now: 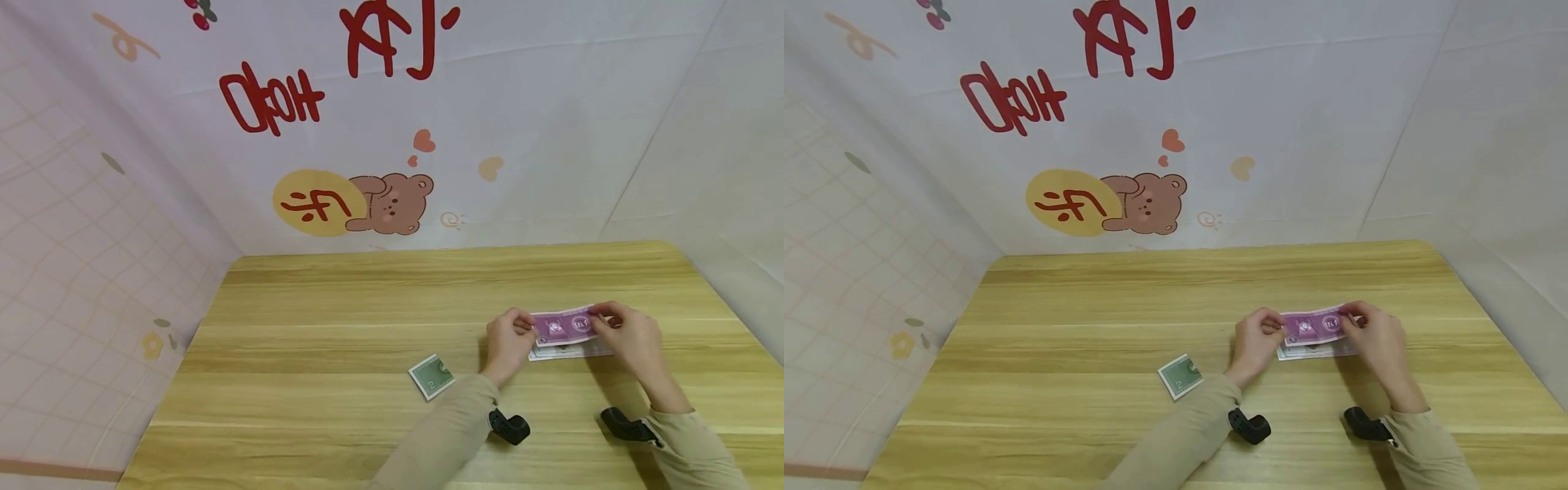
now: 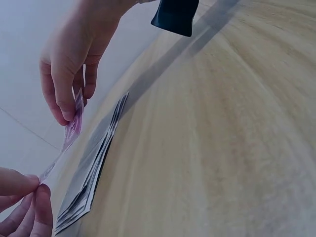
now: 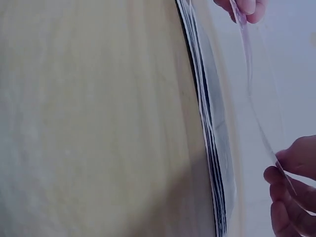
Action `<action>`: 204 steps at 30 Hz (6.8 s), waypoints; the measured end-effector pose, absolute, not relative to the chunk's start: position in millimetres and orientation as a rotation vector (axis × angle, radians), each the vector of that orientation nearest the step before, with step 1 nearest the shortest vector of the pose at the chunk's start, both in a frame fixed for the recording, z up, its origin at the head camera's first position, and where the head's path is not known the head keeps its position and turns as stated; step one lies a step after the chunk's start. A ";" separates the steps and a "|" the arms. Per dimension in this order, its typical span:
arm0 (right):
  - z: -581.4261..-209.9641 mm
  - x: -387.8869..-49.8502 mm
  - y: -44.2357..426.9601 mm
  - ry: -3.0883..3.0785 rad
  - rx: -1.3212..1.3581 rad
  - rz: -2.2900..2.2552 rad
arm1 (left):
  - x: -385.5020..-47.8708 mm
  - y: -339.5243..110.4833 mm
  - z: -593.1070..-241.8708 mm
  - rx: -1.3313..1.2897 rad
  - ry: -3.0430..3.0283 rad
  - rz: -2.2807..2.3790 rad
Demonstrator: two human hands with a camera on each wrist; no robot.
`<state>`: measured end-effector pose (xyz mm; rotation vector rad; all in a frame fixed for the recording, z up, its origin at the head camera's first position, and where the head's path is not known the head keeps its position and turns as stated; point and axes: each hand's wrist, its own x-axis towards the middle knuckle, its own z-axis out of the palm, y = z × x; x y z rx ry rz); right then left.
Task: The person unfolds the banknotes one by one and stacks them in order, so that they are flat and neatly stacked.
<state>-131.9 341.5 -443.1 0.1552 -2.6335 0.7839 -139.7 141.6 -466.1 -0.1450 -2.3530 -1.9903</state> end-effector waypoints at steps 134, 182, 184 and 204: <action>-467.0 -131.4 143.8 -2.851 0.941 1.067 | -132.9 -89.1 -448.6 -0.781 -2.921 -1.687; -450.6 -115.2 164.8 -2.364 0.520 1.725 | -109.9 -25.6 -420.4 -0.245 -2.257 -2.080; -449.7 -115.4 170.3 -2.355 0.498 1.678 | -109.8 -24.2 -419.9 -0.246 -2.238 -2.023; -457.1 -117.3 235.1 -2.443 0.251 1.341 | -127.6 14.2 -465.0 -0.175 -2.226 -2.006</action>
